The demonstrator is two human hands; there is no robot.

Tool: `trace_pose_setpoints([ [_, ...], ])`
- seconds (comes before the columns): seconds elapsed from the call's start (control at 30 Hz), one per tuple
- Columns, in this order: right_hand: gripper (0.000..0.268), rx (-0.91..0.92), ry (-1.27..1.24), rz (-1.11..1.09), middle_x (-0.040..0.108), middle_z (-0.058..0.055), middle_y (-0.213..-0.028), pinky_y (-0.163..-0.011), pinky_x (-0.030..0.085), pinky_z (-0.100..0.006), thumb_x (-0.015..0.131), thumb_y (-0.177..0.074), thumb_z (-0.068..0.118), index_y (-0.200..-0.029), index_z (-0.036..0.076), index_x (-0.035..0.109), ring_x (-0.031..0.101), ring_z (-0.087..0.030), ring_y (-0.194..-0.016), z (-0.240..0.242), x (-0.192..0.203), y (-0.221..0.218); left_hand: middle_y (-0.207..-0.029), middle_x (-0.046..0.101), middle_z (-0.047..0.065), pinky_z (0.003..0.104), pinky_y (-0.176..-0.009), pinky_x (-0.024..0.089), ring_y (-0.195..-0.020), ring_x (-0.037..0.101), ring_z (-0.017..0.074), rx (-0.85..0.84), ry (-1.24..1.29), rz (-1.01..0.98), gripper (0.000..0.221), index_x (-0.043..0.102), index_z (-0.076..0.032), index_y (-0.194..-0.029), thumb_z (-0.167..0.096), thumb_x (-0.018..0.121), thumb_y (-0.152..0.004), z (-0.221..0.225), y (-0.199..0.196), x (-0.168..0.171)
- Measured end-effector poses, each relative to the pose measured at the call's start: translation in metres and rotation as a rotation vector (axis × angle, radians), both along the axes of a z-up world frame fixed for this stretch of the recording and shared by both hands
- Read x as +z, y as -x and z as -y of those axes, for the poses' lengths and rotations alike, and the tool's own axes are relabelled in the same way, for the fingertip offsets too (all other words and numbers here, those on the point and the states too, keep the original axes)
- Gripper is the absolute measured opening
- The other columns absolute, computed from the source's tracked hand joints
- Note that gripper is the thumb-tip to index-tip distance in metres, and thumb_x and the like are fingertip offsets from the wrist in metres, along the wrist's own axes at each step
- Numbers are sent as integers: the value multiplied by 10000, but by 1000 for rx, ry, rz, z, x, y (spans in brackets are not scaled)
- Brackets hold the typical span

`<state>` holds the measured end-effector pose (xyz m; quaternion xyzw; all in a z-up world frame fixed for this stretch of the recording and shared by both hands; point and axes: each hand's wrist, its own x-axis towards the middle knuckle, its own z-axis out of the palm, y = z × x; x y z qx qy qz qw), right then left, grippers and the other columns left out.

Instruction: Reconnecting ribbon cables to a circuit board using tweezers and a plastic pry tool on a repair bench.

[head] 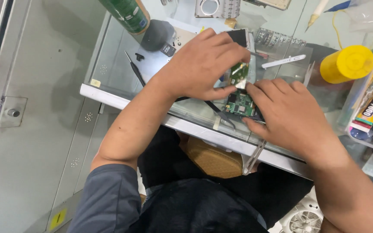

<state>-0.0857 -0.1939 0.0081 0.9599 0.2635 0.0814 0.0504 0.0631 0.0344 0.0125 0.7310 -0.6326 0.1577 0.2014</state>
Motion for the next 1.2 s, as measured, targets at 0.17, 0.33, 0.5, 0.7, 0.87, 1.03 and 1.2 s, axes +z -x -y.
trace_pose_setpoints([
  [0.17, 758, -167, 111, -123, 676, -55, -1344, -849, 527, -400, 594, -864, 581, -1460, 112, 595, 640, -247, -1185, 18, 17, 7, -957, 632, 14, 370, -753, 378, -871, 541, 235, -39, -53, 10, 506, 521, -116, -1042, -449, 833, -825, 6, 8, -1],
  [0.33, 796, -312, 136, -256, 640, -118, -1428, -996, 524, -466, 551, -890, 520, -1566, 102, 504, 620, -326, -1279, 35, 23, 4, -866, 644, 10, 361, -718, 387, -841, 562, 214, -149, -150, 138, 564, 538, -113, -1082, -585, 774, -885, 19, 20, -14],
  [0.5, 747, -302, 171, -187, 665, -58, -1425, -965, 548, -428, 585, -899, 495, -1556, 142, 546, 623, -273, -1325, 46, 15, 7, -892, 639, -21, 327, -715, 372, -852, 572, 170, -169, -104, 224, 574, 545, -138, -1031, -556, 870, -809, 29, 27, -21],
  [0.7, 768, -229, 208, -81, 689, -59, -1444, -929, 600, -377, 624, -877, 536, -1544, 157, 594, 675, -257, -1275, 57, 11, 7, -968, 639, 25, 329, -694, 406, -900, 575, 194, -133, -64, 158, 491, 547, -136, -1036, -619, 603, -969, 16, 13, -12],
  [0.87, 544, -63, 31, -43, 688, -90, -1457, -1006, 581, -419, 655, -982, 401, -1439, 106, 654, 671, -303, -1305, 49, 22, 1, -944, 632, 103, 380, -708, 486, -855, 608, 274, 13, 242, -50, 210, 577, -22, -997, -181, 543, -1130, -20, 9, 34],
  [1.03, 809, -115, 121, -81, 622, -48, -1521, -900, 557, -401, 617, -877, 612, -1524, 128, 574, 612, -269, -1349, 34, 21, -1, -815, 615, 14, 311, -656, 450, -668, 552, 171, 153, 339, -355, 105, 579, -42, -961, -71, 606, -1057, -29, 1, 15],
  [1.2, 852, -285, 128, -269, 671, -129, -1404, -830, 584, -476, 696, -834, 549, -1530, 76, 557, 676, -355, -1168, 40, 31, -9, -723, 598, -65, 310, -581, 380, -617, 531, 136, 214, 328, -207, 69, 604, -95, -972, -142, 652, -988, -31, -12, -12],
])
